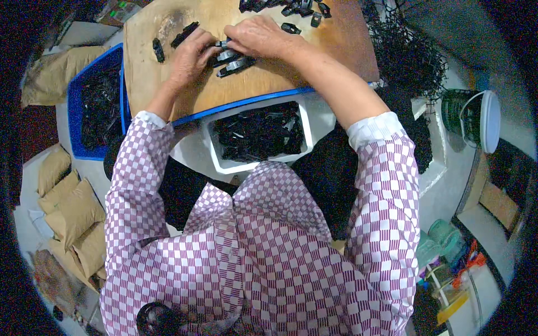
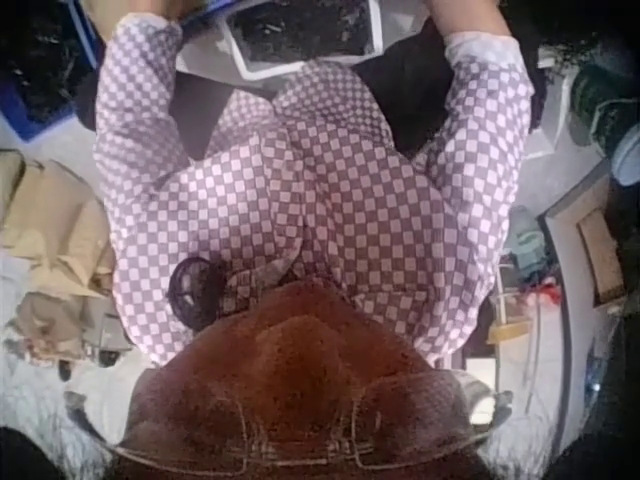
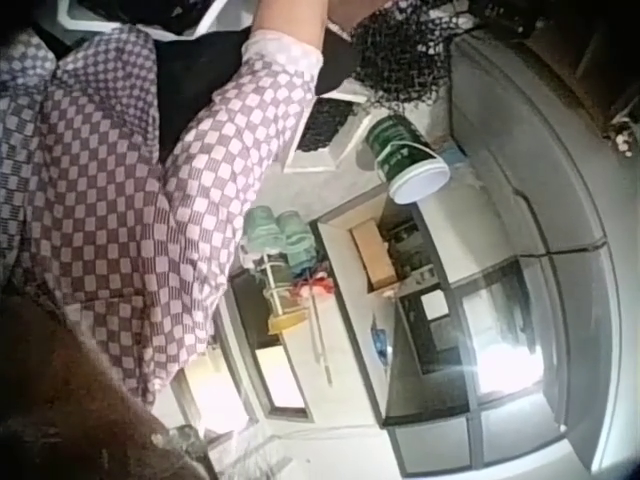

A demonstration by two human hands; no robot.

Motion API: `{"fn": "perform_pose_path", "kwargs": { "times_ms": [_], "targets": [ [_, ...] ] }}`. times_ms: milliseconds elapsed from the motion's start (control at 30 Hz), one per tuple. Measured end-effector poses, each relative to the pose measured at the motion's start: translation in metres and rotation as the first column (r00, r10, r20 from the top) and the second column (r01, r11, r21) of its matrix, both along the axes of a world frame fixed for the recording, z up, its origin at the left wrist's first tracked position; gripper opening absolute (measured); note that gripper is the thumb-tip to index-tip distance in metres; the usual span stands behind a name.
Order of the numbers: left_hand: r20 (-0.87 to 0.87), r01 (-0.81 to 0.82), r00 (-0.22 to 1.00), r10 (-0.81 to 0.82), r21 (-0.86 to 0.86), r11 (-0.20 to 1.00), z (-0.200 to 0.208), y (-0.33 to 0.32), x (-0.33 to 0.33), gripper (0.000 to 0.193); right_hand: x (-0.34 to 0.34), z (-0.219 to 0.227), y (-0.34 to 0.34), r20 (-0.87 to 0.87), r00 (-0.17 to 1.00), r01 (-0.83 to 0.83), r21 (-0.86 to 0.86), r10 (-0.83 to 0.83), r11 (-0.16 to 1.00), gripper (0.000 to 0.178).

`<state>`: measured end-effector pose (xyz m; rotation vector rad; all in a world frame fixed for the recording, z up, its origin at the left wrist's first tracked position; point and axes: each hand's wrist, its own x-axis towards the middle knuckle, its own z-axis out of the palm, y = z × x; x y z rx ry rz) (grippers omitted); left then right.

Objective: The person is assembling small black plastic components on a wooden workbench.

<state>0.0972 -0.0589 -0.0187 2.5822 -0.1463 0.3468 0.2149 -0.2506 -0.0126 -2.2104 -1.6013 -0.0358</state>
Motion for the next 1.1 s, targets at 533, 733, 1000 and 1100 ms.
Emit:
{"fn": "perform_pose_path", "kwargs": {
  "times_ms": [533, 733, 1000, 1100],
  "targets": [
    [-0.359, -0.416, 0.9, 0.248, -0.877, 0.239, 0.048, -0.05, -0.075, 0.043, -0.121, 0.054, 0.021, -0.946, 0.313, 0.214, 0.159, 0.086, 0.964, 0.028],
    [-0.379, -0.417, 0.884, 0.272, -0.904, 0.093, 0.044, -0.054, -0.076, 0.042, -0.149, 0.049, 0.022, -0.977, 0.185, 0.408, 0.178, 0.11, 0.896, 0.027],
    [-0.16, -0.158, 0.976, 0.15, -0.987, -0.025, 0.069, -0.07, -0.074, 0.045, -0.151, 0.078, 0.0, -0.894, 0.446, 0.393, 0.245, 0.049, 0.886, 0.026],
    [0.015, 0.012, 0.999, -0.032, -0.997, -0.073, 0.068, -0.051, -0.081, 0.047, -0.155, 0.101, -0.004, -0.907, 0.407, 0.359, 0.27, 0.11, 0.894, 0.024]
  ]
}}
